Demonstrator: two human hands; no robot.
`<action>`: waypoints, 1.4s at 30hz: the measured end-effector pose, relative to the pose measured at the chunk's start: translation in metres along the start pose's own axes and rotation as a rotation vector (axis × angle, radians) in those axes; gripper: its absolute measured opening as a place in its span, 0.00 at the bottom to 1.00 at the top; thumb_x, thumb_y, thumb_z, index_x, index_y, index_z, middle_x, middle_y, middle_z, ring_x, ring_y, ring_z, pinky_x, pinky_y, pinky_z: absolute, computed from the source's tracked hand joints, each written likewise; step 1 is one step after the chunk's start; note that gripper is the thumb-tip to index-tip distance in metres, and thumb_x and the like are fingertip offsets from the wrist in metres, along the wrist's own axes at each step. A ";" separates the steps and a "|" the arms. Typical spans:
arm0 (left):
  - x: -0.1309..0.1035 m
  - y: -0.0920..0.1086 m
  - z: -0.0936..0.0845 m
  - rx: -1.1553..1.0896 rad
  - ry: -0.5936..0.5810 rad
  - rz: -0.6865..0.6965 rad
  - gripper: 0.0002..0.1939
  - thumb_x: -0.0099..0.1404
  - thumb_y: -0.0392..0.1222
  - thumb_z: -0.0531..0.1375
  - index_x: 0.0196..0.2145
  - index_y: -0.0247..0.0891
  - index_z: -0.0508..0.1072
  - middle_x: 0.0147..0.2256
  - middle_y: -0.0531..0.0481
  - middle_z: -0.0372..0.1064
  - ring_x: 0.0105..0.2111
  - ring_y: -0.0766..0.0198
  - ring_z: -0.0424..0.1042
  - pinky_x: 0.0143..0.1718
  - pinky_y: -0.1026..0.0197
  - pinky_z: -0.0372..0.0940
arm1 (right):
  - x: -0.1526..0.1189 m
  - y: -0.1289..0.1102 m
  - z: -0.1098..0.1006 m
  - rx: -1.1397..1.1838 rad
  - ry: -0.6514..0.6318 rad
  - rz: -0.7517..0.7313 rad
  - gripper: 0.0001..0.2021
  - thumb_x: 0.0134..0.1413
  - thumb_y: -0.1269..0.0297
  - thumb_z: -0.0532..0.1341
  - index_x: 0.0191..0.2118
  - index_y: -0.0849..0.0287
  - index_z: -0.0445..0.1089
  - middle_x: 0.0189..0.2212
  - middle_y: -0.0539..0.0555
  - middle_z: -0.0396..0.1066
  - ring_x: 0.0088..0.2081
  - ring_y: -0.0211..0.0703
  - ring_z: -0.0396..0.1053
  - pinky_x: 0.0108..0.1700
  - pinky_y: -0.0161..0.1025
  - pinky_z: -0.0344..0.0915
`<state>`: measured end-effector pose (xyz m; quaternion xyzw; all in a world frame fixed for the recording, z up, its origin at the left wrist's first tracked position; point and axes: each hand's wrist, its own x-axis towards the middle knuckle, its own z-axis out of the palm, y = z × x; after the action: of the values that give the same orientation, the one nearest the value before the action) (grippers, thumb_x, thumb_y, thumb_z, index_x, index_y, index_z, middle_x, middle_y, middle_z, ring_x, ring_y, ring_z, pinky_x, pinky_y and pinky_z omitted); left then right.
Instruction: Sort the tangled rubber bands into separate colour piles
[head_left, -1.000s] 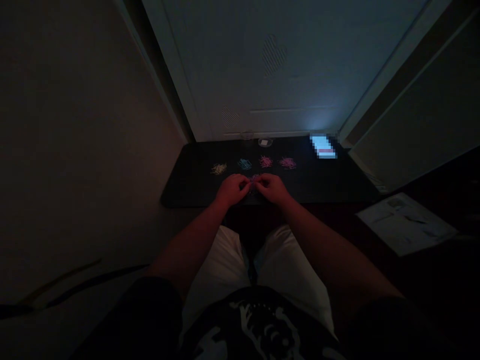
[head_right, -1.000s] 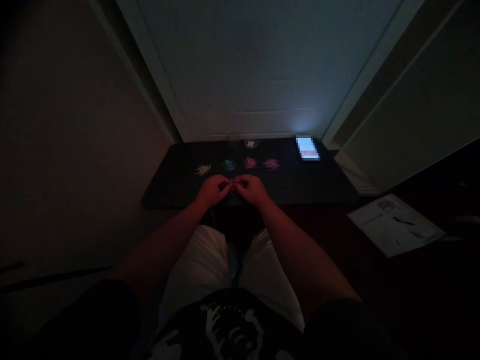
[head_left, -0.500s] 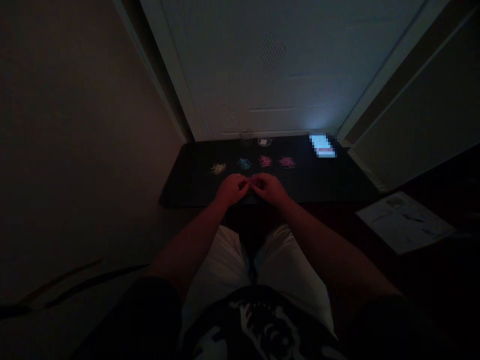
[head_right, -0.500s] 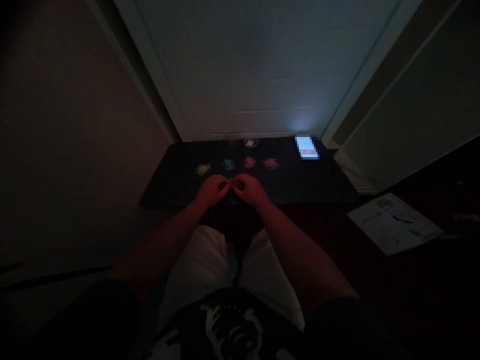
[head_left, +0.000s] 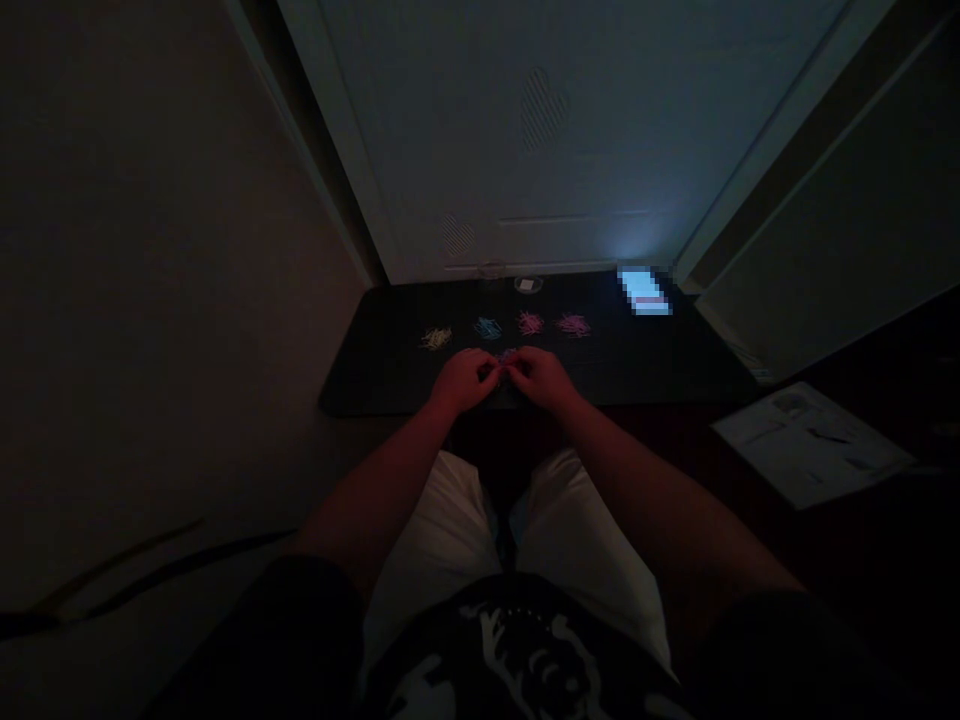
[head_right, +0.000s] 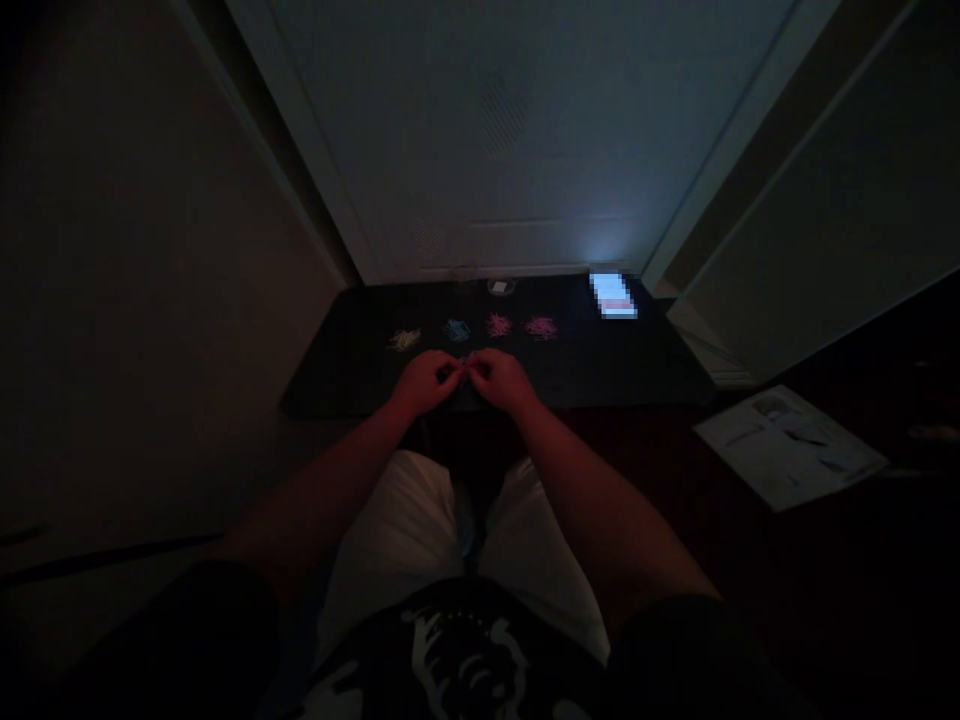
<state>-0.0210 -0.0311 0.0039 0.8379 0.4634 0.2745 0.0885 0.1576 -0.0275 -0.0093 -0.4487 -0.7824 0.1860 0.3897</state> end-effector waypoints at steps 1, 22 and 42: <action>0.000 0.000 0.000 -0.006 0.000 0.000 0.07 0.60 0.41 0.56 0.34 0.38 0.73 0.34 0.48 0.71 0.36 0.61 0.67 0.40 0.58 0.62 | 0.000 -0.001 0.000 0.012 0.004 0.004 0.06 0.49 0.68 0.58 0.32 0.59 0.72 0.30 0.54 0.71 0.31 0.41 0.66 0.36 0.37 0.61; -0.001 -0.001 0.000 -0.016 0.034 -0.010 0.05 0.59 0.40 0.57 0.31 0.38 0.72 0.32 0.49 0.70 0.34 0.62 0.67 0.38 0.59 0.61 | -0.001 -0.004 -0.002 0.053 0.018 0.096 0.05 0.46 0.68 0.59 0.32 0.60 0.70 0.24 0.50 0.68 0.26 0.37 0.63 0.29 0.34 0.59; -0.001 0.000 0.000 -0.035 0.038 -0.003 0.06 0.59 0.41 0.58 0.33 0.38 0.72 0.33 0.48 0.71 0.36 0.61 0.68 0.40 0.58 0.62 | 0.000 -0.004 -0.003 0.043 0.013 0.076 0.04 0.46 0.68 0.58 0.28 0.60 0.69 0.24 0.50 0.67 0.25 0.36 0.62 0.29 0.33 0.57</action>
<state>-0.0215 -0.0320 0.0040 0.8302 0.4613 0.2982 0.0949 0.1578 -0.0295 -0.0053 -0.4710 -0.7581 0.2145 0.3967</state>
